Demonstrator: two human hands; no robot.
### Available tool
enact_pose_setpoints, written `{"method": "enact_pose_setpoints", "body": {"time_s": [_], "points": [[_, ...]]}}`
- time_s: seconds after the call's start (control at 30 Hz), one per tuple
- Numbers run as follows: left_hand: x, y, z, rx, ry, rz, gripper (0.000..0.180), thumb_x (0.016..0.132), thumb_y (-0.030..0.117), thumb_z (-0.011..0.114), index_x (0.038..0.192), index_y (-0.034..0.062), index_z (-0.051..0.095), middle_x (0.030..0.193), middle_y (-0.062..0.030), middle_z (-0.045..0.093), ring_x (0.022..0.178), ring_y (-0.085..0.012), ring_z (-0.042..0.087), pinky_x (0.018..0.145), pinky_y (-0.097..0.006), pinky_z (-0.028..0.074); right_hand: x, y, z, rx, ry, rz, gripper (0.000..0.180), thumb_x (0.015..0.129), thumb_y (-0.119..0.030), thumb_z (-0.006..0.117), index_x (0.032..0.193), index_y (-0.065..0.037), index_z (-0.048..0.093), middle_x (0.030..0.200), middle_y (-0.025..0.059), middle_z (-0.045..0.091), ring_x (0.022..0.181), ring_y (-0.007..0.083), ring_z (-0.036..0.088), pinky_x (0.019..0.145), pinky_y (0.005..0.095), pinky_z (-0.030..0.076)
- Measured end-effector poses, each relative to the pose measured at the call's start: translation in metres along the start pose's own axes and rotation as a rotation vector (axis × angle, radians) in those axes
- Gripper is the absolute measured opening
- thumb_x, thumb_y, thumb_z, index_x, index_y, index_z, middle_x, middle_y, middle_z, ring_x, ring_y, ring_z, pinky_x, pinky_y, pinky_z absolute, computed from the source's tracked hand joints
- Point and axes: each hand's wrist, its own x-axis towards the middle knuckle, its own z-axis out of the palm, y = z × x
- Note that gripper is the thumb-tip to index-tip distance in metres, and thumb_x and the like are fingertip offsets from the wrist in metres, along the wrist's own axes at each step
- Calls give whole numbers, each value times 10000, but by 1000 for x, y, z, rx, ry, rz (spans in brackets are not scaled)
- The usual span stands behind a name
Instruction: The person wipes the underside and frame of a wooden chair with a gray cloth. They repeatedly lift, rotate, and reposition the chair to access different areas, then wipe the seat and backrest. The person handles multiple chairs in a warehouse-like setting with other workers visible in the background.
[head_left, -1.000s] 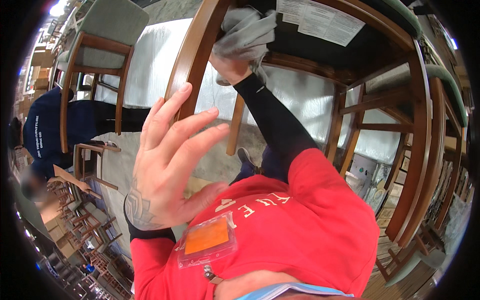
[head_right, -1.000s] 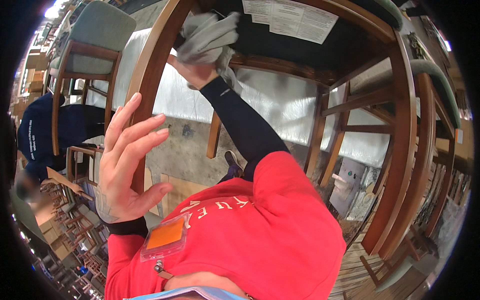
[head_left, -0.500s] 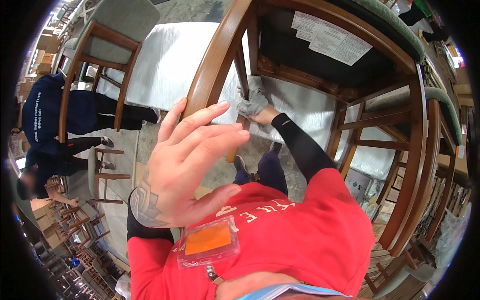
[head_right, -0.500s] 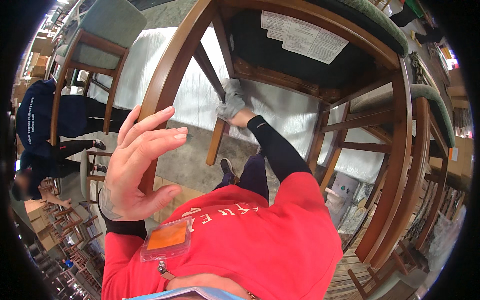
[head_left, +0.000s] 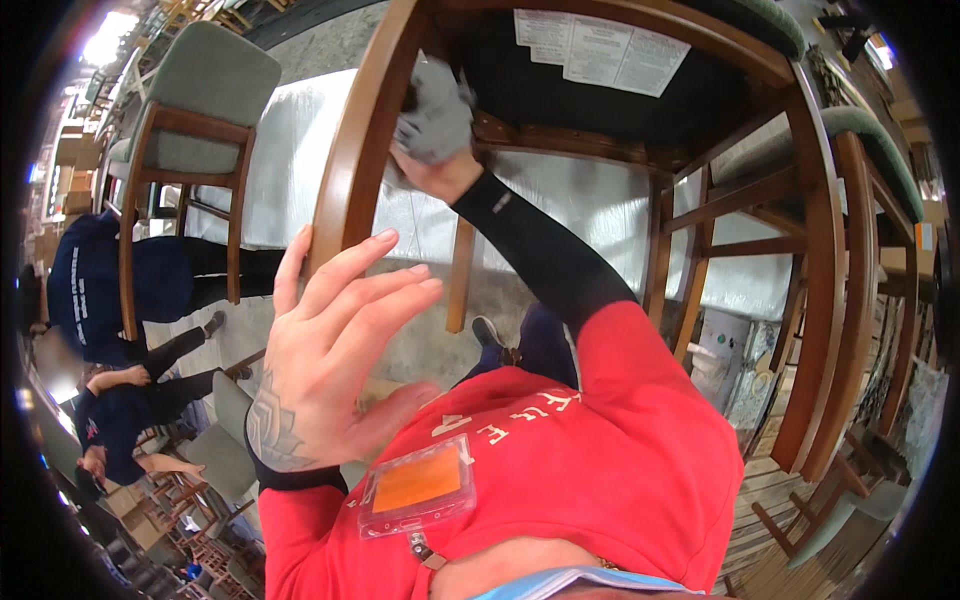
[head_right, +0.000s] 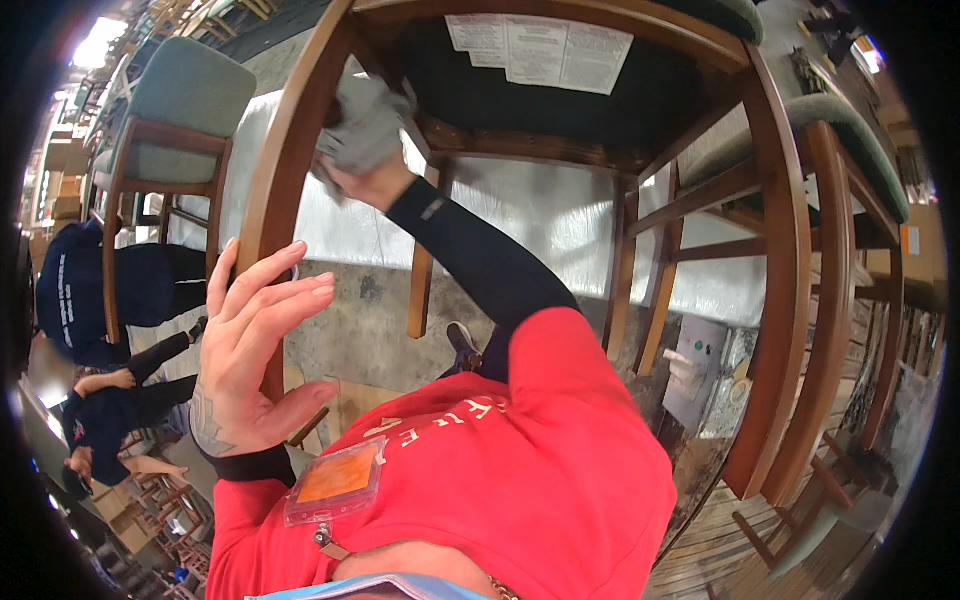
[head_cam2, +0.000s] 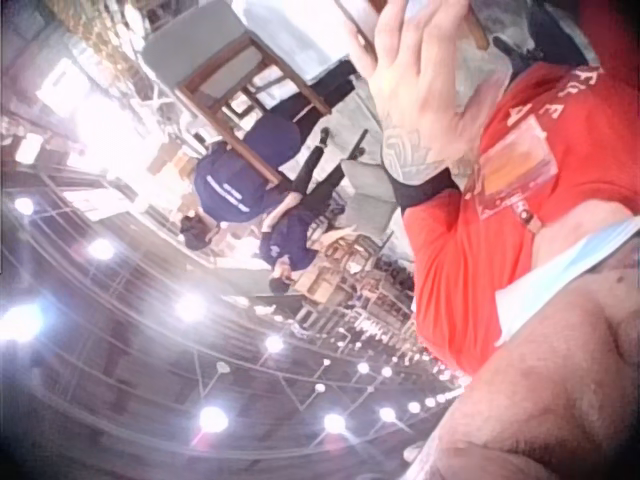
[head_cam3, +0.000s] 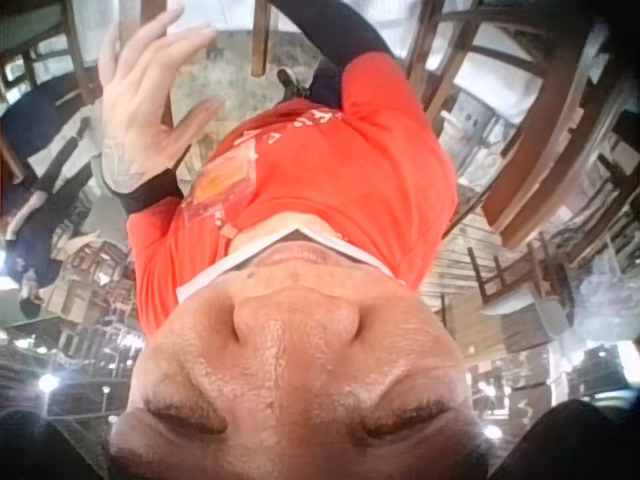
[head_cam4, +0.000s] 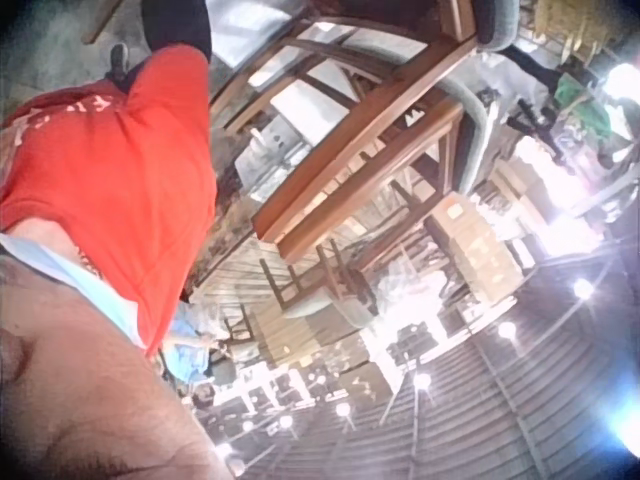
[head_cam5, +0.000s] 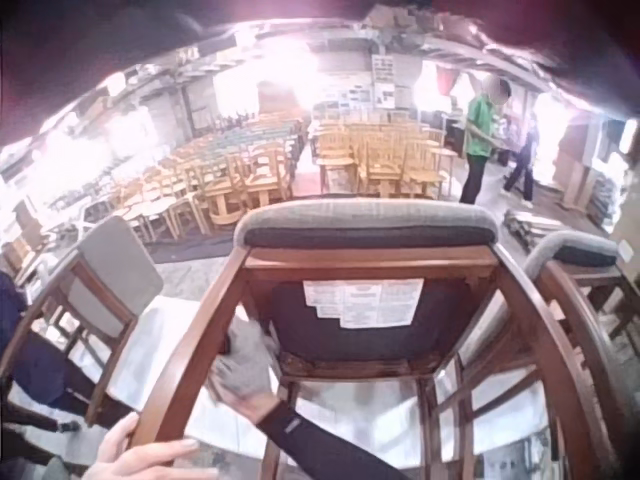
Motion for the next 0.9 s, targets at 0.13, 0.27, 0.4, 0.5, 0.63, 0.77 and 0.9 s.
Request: {"method": "enact_pose_setpoints", "body": {"time_s": [0.13,0.27,0.4,0.5,0.63,0.77,0.9], "points": [[-9,-9,4,-61,-37,-59,592,685,296,825,1196,49,656,1218,-114,682,1294,-364,552,1172,-626,174,-20,-7,30,-15,290,75,639,763,-475,765,1266,-111,615,1208,136,655,1101,336,619,931,473,497],[-17,-11,8,-54,-32,-62,572,790,437,774,1181,36,654,1166,-132,707,1266,-374,575,1177,-617,168,-131,48,34,-121,-56,436,659,781,-444,756,1291,-63,586,1147,188,680,944,385,673,813,457,545],[-11,-1,12,-29,53,-68,560,791,428,770,1176,38,654,1157,-118,708,1253,-369,584,1178,-600,183,-188,90,35,-364,-421,479,496,952,-283,534,1385,-44,502,1343,204,571,1266,337,525,1091,411,399],[-7,-2,14,-60,69,-4,558,770,401,763,1184,45,649,1144,-112,702,1254,-376,578,1178,-591,197,-217,86,15,-344,-582,496,483,977,-258,496,1396,-17,484,1353,196,564,1255,340,534,1086,418,406],[-21,-8,8,-44,95,-13,588,699,300,791,1207,48,636,1168,-124,677,1287,-374,544,1182,-591,197,-236,55,-60,-231,-297,837,501,1015,-312,467,1425,-25,471,1424,184,519,1320,343,482,1120,415,373],[-22,-6,7,-49,90,60,557,733,256,768,1228,48,620,1166,-135,672,1310,-365,524,1187,-604,183,-201,51,-202,-733,541,748,523,1052,-367,439,1455,-33,458,1495,172,475,1384,347,430,1153,411,339],[-18,-12,15,-46,90,86,553,736,245,754,1232,44,615,1184,-139,669,1320,-364,516,1194,-603,175,-84,12,-325,-723,537,659,468,1053,-367,464,1375,-37,543,1416,179,557,1305,354,516,1094,416,406]]}}
